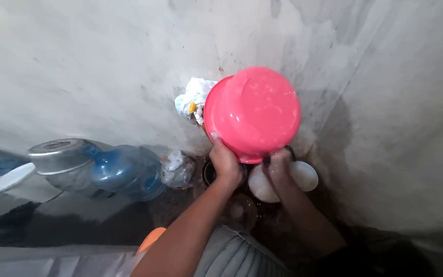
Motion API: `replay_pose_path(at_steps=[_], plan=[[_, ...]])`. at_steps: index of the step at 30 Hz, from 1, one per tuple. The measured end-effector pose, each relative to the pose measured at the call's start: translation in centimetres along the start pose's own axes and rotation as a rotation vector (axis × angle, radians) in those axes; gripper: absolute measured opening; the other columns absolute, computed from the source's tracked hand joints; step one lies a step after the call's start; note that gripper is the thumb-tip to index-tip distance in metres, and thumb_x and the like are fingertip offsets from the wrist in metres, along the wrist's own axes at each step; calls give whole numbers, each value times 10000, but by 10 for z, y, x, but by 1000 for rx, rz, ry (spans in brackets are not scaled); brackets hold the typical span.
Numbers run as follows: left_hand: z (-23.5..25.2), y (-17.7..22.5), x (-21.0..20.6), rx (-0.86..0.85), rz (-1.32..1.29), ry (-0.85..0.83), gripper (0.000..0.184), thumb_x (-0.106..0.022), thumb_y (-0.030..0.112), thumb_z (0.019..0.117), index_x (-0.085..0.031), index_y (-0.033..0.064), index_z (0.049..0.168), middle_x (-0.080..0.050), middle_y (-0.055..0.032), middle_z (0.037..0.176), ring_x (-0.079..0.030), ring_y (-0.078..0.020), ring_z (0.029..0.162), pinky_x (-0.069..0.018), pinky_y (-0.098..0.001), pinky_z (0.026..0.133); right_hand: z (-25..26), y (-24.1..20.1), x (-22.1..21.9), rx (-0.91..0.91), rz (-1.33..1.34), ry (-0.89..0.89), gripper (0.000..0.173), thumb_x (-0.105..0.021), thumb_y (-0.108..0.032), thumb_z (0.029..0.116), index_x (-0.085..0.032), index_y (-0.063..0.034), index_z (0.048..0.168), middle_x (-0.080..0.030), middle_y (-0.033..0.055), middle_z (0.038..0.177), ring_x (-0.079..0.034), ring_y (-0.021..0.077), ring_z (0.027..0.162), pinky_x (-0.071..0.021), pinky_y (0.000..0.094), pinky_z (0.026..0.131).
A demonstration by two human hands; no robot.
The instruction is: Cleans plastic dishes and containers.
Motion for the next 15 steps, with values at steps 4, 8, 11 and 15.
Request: replay_pose_path(at_steps=[4,8,11,15], plan=[[13,10,15,20,25,-55,524,-426,532,1072,-643,61,1148,-709,-114,1028,-710,-228,941,-604,-469,817,69,-1,27,-133,249,-260,339,-294,-322,1116,-589,-160,1072,-645,-10,841,-638,91,755,-562,310,639],[13,2,13,43,93,1,630,-387,620,1049,-655,54,1112,-711,-134,1025,-717,-250,930,-605,-504,804,75,5,33,-24,449,-282,322,-319,-281,1093,-603,-142,1033,-668,9,847,-660,110,778,-575,331,665],[8,4,5,-40,90,42,626,-354,627,1051,-650,76,1067,-702,-118,963,-714,-235,891,-604,-494,777,32,15,30,58,321,10,239,-379,-206,1081,-584,-97,1025,-623,26,818,-632,116,742,-558,333,632],[-2,-4,-7,-30,84,101,658,-298,632,1059,-645,73,1043,-692,-120,950,-703,-236,892,-588,-495,778,-18,43,6,54,93,199,209,-414,-102,1065,-598,-13,1022,-593,92,875,-608,164,802,-542,356,702]])
Point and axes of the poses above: each hand's wrist, its own z-axis towards the middle knuckle, its own x-axis out of the back of the hand, y = z × x, the point moved 6 cm from there along z, towards the middle knuckle
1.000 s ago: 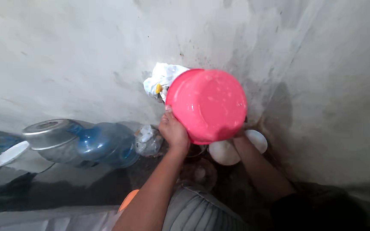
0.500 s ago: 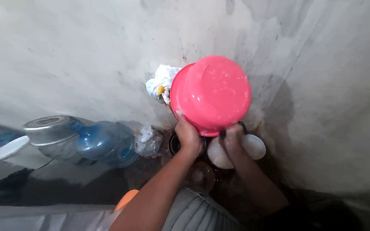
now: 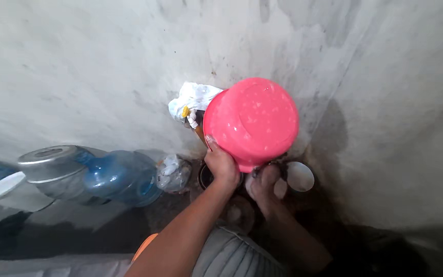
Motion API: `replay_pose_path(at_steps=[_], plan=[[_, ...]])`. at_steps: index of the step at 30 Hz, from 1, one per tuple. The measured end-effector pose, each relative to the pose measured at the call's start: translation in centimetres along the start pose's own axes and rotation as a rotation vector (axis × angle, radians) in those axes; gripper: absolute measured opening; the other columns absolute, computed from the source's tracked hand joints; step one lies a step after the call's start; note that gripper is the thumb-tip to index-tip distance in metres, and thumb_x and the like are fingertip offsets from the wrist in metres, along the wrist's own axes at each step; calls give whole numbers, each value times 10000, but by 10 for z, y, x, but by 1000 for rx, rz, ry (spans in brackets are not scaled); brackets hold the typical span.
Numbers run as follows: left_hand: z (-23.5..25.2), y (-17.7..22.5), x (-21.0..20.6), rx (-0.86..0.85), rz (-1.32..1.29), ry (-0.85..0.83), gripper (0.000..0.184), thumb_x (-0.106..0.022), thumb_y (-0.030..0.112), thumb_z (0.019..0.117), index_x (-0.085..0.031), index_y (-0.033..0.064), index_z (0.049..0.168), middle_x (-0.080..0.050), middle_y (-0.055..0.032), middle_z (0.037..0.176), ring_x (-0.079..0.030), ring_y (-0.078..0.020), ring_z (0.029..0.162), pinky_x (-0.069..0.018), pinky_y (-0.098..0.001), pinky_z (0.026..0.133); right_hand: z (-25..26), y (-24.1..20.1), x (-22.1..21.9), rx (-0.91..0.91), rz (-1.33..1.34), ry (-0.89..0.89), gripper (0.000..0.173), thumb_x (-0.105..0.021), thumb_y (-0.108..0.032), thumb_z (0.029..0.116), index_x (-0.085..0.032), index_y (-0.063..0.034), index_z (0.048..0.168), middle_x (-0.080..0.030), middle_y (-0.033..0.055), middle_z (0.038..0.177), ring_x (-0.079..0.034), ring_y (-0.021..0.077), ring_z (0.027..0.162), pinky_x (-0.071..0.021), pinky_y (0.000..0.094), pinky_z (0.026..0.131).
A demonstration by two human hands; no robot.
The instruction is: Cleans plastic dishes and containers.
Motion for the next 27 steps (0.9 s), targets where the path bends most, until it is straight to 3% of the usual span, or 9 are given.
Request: replay_pose_path(at_steps=[3,5,10,13,14,18,20,24,27], plan=[[-6,0,-5,-36,26,-78,661,-300,661,1041,-641,96,1017,-684,-99,909,-699,-213,841,-592,-460,736,-8,31,-3,-79,-173,-16,200,-485,-41,1000,-605,-37,840,-546,45,713,-521,126,623,-475,303,584],[-12,2,-5,-108,86,-177,672,-305,704,1016,-647,125,1018,-680,-82,877,-692,-193,784,-591,-428,680,-4,51,10,-160,-371,-136,264,-440,-115,1069,-641,-5,939,-557,72,766,-509,142,629,-468,310,589],[-13,2,1,-154,168,-302,568,-394,639,1027,-659,139,1081,-683,-76,818,-688,-182,683,-594,-385,608,23,47,78,-8,-1025,-159,378,-529,-168,1052,-612,112,1292,-653,286,1258,-625,354,1209,-469,505,1071],[-5,-1,2,-154,180,-349,505,-423,536,1060,-648,84,1036,-700,-90,807,-708,-192,704,-616,-388,645,59,17,94,155,-364,53,346,-439,-240,1094,-671,12,1140,-716,111,962,-693,183,833,-603,378,749],[-5,-3,3,-151,191,-363,525,-416,554,1055,-653,86,1033,-703,-91,808,-711,-194,708,-619,-391,647,69,2,90,191,-215,22,329,-456,-243,1091,-681,-6,1131,-743,94,942,-709,182,773,-614,379,685],[-18,-2,8,-149,301,-423,695,-285,760,969,-667,191,1087,-688,-61,832,-689,-181,714,-589,-399,612,90,-74,41,448,-99,-242,294,-541,-140,1052,-526,-50,1331,-734,112,1116,-748,256,942,-646,457,817],[-19,-3,6,-178,338,-454,712,-253,752,979,-658,180,1102,-686,-67,846,-692,-188,730,-598,-420,628,96,-104,3,553,-279,-343,446,-590,-171,1037,-406,-61,1428,-698,100,1180,-730,222,1026,-633,440,884],[-21,-7,-3,-235,394,-509,696,-243,713,1007,-650,152,1071,-669,-76,817,-680,-191,713,-592,-418,623,103,-133,-77,535,-871,-498,377,-633,-296,994,-644,-99,1316,-702,126,1215,-660,239,1160,-523,500,1022],[-23,-8,-5,-266,514,-532,721,-210,709,1011,-640,133,1057,-658,-92,815,-679,-209,724,-586,-445,640,96,-118,-104,318,-1356,-666,457,-530,-423,1041,-659,-32,1240,-650,227,1270,-611,382,1222,-478,632,1004]])
Point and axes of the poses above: each hand's wrist, its own z-axis towards the middle knuckle, its own x-axis out of the back of the hand, y = z × x, the point moved 6 cm from there along z, towards the middle knuckle
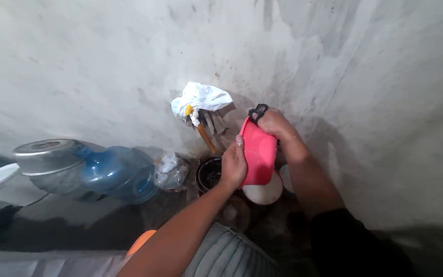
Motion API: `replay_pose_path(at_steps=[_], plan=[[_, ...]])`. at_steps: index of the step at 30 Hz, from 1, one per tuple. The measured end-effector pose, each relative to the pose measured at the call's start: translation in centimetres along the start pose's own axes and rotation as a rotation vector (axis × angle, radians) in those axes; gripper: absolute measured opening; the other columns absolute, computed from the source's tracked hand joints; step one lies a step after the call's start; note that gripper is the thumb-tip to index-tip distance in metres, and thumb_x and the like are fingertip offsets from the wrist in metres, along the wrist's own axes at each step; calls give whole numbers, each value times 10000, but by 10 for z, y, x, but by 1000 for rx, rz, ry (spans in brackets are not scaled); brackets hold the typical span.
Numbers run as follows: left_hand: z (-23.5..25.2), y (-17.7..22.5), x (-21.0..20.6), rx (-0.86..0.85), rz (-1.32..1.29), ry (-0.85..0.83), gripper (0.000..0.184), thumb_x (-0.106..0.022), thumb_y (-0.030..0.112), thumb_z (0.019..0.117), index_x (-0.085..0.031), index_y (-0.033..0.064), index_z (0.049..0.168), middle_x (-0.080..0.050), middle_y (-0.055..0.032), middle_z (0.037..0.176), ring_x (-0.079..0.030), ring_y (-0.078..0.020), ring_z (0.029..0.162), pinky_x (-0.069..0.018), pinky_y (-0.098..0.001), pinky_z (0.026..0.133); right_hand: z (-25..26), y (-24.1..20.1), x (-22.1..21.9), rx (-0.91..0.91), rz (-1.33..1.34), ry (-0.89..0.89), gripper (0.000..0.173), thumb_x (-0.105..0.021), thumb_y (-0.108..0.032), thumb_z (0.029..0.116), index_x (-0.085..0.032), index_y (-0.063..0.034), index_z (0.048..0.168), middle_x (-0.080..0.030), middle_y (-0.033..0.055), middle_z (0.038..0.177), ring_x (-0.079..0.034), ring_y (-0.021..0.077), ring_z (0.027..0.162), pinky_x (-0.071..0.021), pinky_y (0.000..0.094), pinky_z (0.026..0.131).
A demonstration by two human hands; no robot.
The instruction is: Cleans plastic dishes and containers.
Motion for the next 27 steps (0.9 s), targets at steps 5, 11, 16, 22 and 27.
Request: replay_pose_path(at_steps=[5,11,16,22,27], plan=[[-5,-6,8,224,19,98,861,-191,851,916,-628,113,993,-602,-132,755,-613,-272,648,-510,-469,540,-70,-26,-62,338,-193,120,375,-583,-268,985,-651,-83,1304,-649,169,1302,-635,382,1175,-525,643,911],[7,-24,21,371,-371,306,686,-306,693,1025,-631,93,1097,-658,-113,895,-659,-229,775,-561,-446,670,-142,2,-125,762,-44,535,426,-643,-142,941,-671,-189,1364,-562,-52,1516,-427,169,1480,-211,568,1276],[4,-27,25,413,-420,304,689,-269,654,1044,-623,88,1213,-692,-149,1054,-705,-259,947,-597,-498,810,-153,89,-149,776,198,702,430,-484,-400,1054,-521,-322,1475,-280,29,1693,-117,341,1590,-36,673,1256],[-1,-29,35,440,-221,306,689,-294,642,1054,-630,44,1118,-671,-191,987,-686,-306,876,-572,-531,753,-104,131,-119,107,1206,703,455,-373,-394,1075,-587,-14,1203,-657,22,1008,-637,66,955,-560,325,864],[-6,-33,42,370,-189,213,679,-354,683,1019,-652,75,1067,-691,-144,859,-701,-265,741,-598,-476,657,-58,135,-61,-48,1126,77,363,-345,-393,1103,-621,-164,1161,-639,-41,912,-600,36,800,-528,260,682]])
Point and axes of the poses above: each hand's wrist, its own z-axis towards the middle knuckle, its own x-axis out of the back of the hand, y = z × x, the point moved 6 cm from there along z, towards the middle knuckle
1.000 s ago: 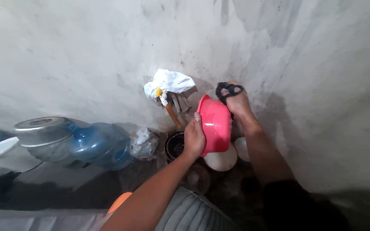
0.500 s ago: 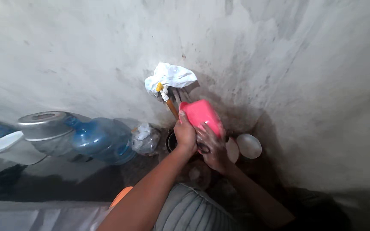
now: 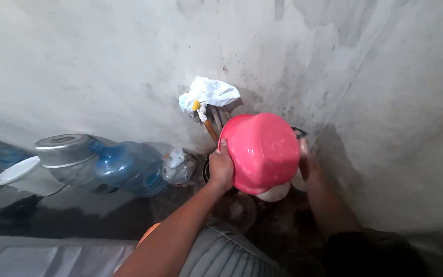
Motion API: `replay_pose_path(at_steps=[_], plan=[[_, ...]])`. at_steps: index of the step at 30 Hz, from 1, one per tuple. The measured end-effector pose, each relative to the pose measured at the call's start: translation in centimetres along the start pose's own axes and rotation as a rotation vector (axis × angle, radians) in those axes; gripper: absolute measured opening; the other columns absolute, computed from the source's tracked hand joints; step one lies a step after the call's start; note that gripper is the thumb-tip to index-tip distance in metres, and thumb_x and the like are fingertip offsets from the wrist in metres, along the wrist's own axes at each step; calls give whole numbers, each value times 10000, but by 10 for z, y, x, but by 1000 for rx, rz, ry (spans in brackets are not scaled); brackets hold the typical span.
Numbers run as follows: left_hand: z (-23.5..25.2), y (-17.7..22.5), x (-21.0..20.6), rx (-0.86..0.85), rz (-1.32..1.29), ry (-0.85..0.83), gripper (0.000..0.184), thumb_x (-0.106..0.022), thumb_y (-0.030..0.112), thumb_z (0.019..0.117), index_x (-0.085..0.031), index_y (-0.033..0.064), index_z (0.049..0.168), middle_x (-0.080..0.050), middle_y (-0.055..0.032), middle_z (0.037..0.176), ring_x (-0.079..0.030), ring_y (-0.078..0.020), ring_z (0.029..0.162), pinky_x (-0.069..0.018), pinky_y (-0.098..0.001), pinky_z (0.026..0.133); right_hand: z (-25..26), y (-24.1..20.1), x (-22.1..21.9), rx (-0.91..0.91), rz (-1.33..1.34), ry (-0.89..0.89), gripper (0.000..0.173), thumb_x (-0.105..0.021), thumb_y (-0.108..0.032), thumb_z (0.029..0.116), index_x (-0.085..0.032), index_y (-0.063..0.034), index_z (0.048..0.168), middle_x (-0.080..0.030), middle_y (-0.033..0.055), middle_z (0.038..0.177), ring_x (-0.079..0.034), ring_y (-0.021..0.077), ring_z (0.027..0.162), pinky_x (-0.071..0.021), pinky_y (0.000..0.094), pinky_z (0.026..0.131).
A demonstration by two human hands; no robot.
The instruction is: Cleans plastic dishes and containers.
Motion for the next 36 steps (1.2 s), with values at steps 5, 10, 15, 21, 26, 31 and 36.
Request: replay_pose_path(at_steps=[5,10,15,21,26,31,36], plan=[[-9,14,3,-95,169,2,674,-350,665,1026,-652,63,995,-670,-136,780,-686,-253,676,-590,-465,622,41,-63,-51,-210,-79,-395,447,-398,-487,1076,-677,-145,1150,-733,24,939,-708,118,838,-617,341,723],[-18,21,-6,-164,297,-8,587,-371,582,1060,-661,73,1021,-657,-136,789,-661,-252,685,-564,-475,640,14,-101,-119,283,-902,-669,480,-537,-371,1054,-533,-216,1509,-605,-42,1465,-548,114,1355,-429,442,1163],[-15,16,-3,-185,279,-9,404,-380,364,1118,-638,54,1110,-635,-129,819,-635,-237,696,-546,-450,634,-69,-68,-145,989,-1063,-347,341,-604,-155,900,-747,-155,1210,-661,-15,1377,-582,209,1312,-385,553,1156],[-12,14,8,-128,201,115,616,-309,604,1066,-631,79,1067,-637,-150,821,-644,-267,695,-539,-470,605,-118,33,-86,1273,-770,-15,314,-625,-252,933,-631,-287,1245,-532,6,1530,-322,354,1523,-245,672,1223],[-7,13,8,-135,76,115,614,-321,601,1068,-633,72,1087,-670,-150,877,-687,-260,765,-583,-490,676,-77,62,-35,1083,-351,118,404,-467,-404,1053,-608,-150,1334,-500,44,1543,-412,194,1470,-323,450,1236],[-1,12,18,-138,42,142,622,-333,614,1061,-643,75,1055,-678,-134,864,-698,-247,765,-596,-482,679,-25,-1,-35,763,-383,89,505,-458,-271,1039,-531,55,1418,-607,167,1418,-599,190,1281,-477,381,1095],[-5,9,13,-153,165,103,595,-367,575,1071,-655,59,1006,-665,-132,802,-682,-242,708,-584,-468,650,4,-47,-75,629,-636,-51,499,-399,-366,1106,-442,-120,1539,-509,80,1548,-522,183,1392,-456,440,1141]])
Point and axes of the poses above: each hand's wrist, its own z-axis towards the middle knuckle, its own x-axis out of the back of the hand, y = z × x, the point moved 6 cm from there along z, towards the middle knuckle
